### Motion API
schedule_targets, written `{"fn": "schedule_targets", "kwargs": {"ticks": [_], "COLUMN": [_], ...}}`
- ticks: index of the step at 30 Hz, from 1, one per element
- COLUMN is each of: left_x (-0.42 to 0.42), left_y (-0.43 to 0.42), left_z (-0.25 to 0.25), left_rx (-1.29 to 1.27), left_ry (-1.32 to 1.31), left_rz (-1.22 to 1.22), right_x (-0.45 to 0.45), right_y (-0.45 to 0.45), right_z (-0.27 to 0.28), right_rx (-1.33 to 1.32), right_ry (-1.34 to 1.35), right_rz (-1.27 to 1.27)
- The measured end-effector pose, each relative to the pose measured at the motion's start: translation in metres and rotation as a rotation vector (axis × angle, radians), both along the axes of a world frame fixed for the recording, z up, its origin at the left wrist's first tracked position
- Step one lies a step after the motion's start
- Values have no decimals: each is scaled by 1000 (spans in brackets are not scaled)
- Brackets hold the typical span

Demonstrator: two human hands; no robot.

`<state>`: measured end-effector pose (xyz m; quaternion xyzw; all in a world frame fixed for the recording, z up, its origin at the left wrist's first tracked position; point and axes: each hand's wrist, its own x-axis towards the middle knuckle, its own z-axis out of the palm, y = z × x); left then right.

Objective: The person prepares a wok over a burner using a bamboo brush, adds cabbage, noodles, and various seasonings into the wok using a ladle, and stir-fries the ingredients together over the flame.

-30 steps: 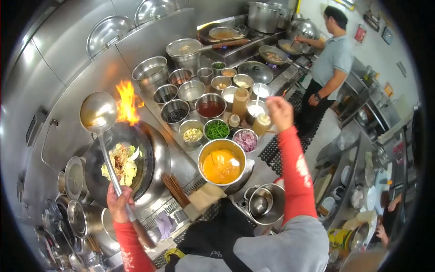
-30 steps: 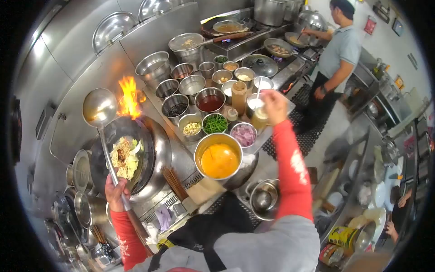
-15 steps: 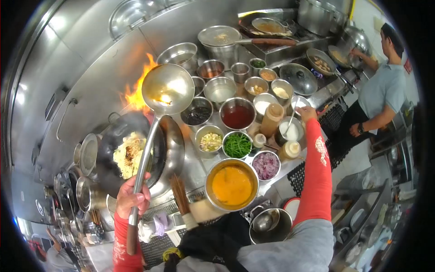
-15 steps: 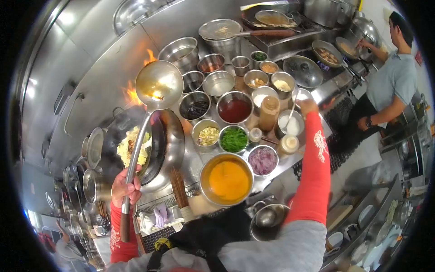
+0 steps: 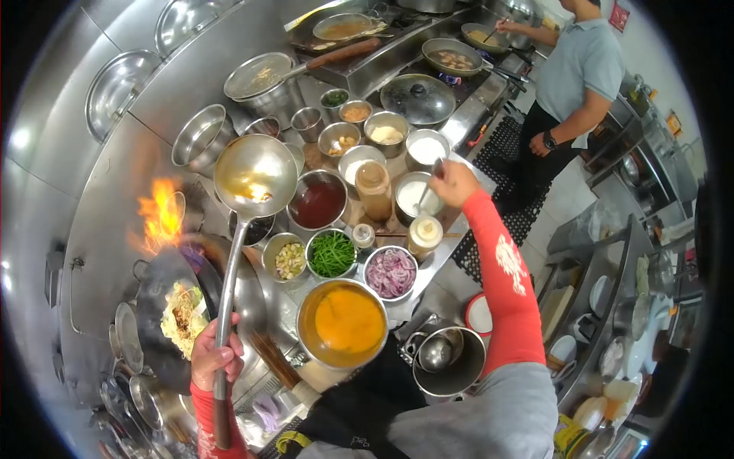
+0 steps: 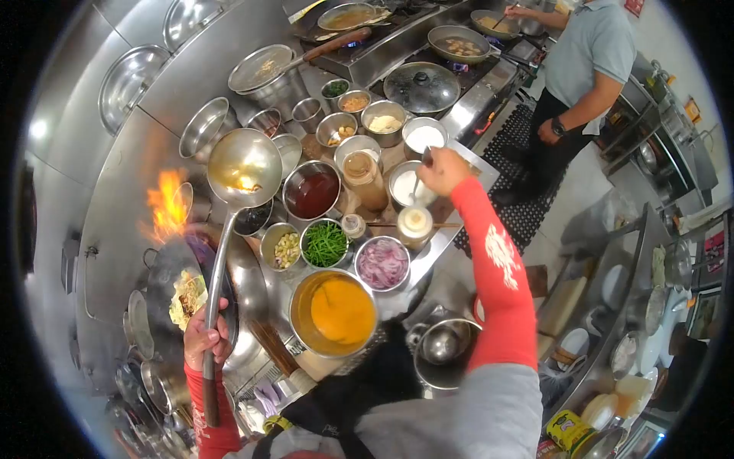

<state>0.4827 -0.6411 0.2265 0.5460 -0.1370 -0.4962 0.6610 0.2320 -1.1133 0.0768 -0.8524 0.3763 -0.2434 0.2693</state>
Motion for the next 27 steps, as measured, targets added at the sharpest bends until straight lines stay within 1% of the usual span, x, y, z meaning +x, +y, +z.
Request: {"fn": "schedule_targets", "kwargs": {"ticks": [1, 4, 7, 10, 13, 14, 20, 23, 25, 26, 27], "left_x": [0, -2, 0, 1, 2, 2, 0, -1, 0, 0, 0], "left_y": [-3, -15, -25, -37, -51, -54, -69, -72, -73, -74, -75], "left_z": [1, 3, 0, -1, 0, 0, -4, -6, -8, -9, -10], "left_rx": [8, 49, 92, 138, 169, 177, 203, 219, 231, 236, 240], "left_ry": [-10, -36, -73, -74, -79, -79, -87, -83, -74, -70, -69], "left_rz": [-14, -28, -68, -76, -109, -121, -166, -185, -198, -205, -202], "right_x": [-9, -29, -39, -32, -28, -27, -21, -24, -27, -27, -29], "right_y": [11, 31, 54, 53, 51, 54, 68, 69, 68, 71, 73], "right_z": [5, 1, 13, -5, -28, -28, -45, -63, -83, -82, -80], "right_rx": [-36, -126, -183, -200, -239, -205, -108, -11, 305, 464, 408], "right_ry": [37, 36, -66, -344, -348, -311, -400, -505, -633, -693, -641], "right_rz": [17, 82, -50, -149, -92, -112, -183, -184, -341, -419, -409]}}
